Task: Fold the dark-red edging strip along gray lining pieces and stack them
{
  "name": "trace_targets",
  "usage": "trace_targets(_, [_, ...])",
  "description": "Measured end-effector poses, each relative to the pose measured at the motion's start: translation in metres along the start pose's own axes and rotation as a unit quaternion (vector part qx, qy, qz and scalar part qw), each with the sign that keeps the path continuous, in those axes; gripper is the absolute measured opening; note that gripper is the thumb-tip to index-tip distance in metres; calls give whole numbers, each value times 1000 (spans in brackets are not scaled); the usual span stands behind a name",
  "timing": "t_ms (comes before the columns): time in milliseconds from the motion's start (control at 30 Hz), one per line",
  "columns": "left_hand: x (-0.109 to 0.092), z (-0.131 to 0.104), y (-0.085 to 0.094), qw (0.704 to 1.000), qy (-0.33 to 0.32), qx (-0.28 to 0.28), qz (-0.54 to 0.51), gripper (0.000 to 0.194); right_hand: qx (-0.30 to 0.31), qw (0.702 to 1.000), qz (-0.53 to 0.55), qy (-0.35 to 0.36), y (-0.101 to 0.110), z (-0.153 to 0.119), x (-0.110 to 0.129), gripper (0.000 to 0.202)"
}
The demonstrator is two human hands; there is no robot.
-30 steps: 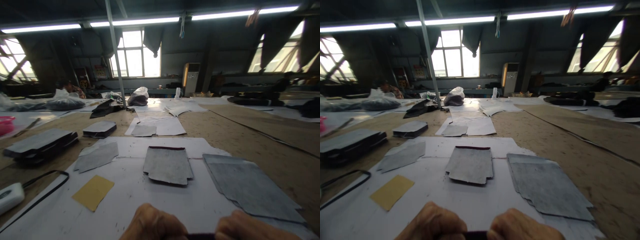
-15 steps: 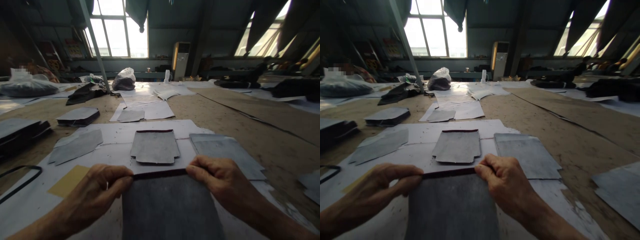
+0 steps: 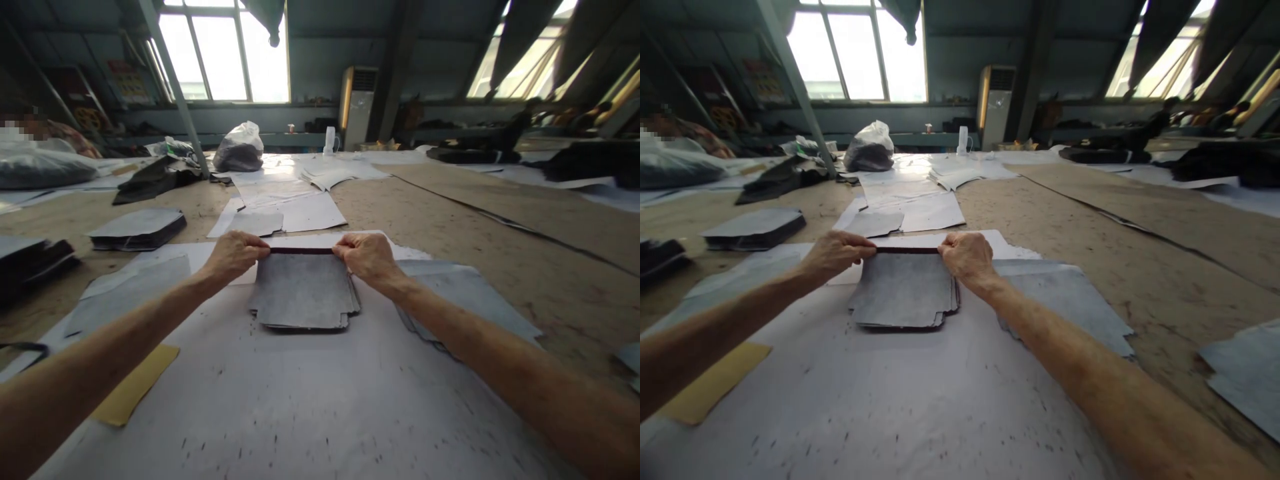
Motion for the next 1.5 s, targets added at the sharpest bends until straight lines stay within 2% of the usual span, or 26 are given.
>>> trace_targets(200, [1,-3,-14,990,-12,-72,120,24,-29,994,-98,28,-16,3,-2,9])
trace_targets(533, [-6,-15,-19,968,-28,-83,235,27,-40,987,-146,46,-25,5,-5,18])
trace_targets(600, [-8,-16,-16,964,-31,-86,250,32,-45,987,-145,54,-16,2,-5,18])
trace_targets(667, [-10,-21,-7,961,-33,-102,257,42,-54,986,-145,70,3,-10,-5,20])
trace_targets(733, [-13,-32,3,959,-43,-117,253,48,-50,983,-149,94,25,-33,-7,21])
trace_targets(833, [-17,-59,9,963,-85,-115,229,46,-14,977,-167,130,56,-84,-17,11])
trace_targets(900, [-22,-82,1,965,-143,-99,197,42,5,973,-182,145,71,-118,-27,16])
trace_targets(967, [-34,-104,-15,958,-221,-83,165,32,45,969,-194,148,73,-143,-40,28])
trace_targets(1067, [-62,-129,-44,941,-315,-54,108,28,70,967,-198,144,72,-157,-56,31])
trace_targets(1133, [-89,-139,-68,927,-365,-1,83,28,73,963,-200,168,70,-155,-58,26])
trace_targets(1233, [-127,-142,-94,918,-389,44,67,29,86,952,-204,211,66,-148,-58,20])
trace_targets(1300, [-144,-138,-108,919,-383,70,58,30,92,947,-207,227,66,-145,-59,9])
trace_targets(1333, [-150,-136,-114,920,-378,84,53,31,95,945,-209,234,65,-144,-60,3])
trace_targets(1433, [-162,-127,-131,923,-366,111,47,35,88,944,-217,233,66,-142,-64,17])
trace_targets(1500, [-166,-121,-139,926,-354,114,58,35,66,950,-222,209,70,-141,-67,17])
Point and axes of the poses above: each hand's wrist, its own z-axis towards the middle knuckle, its own y-axis out of the back of the hand, x = y × z, the point moved 9 cm from there along z, towards the middle knuckle, and after that the axes turned 5 degrees about x, right-handed, at the moved point
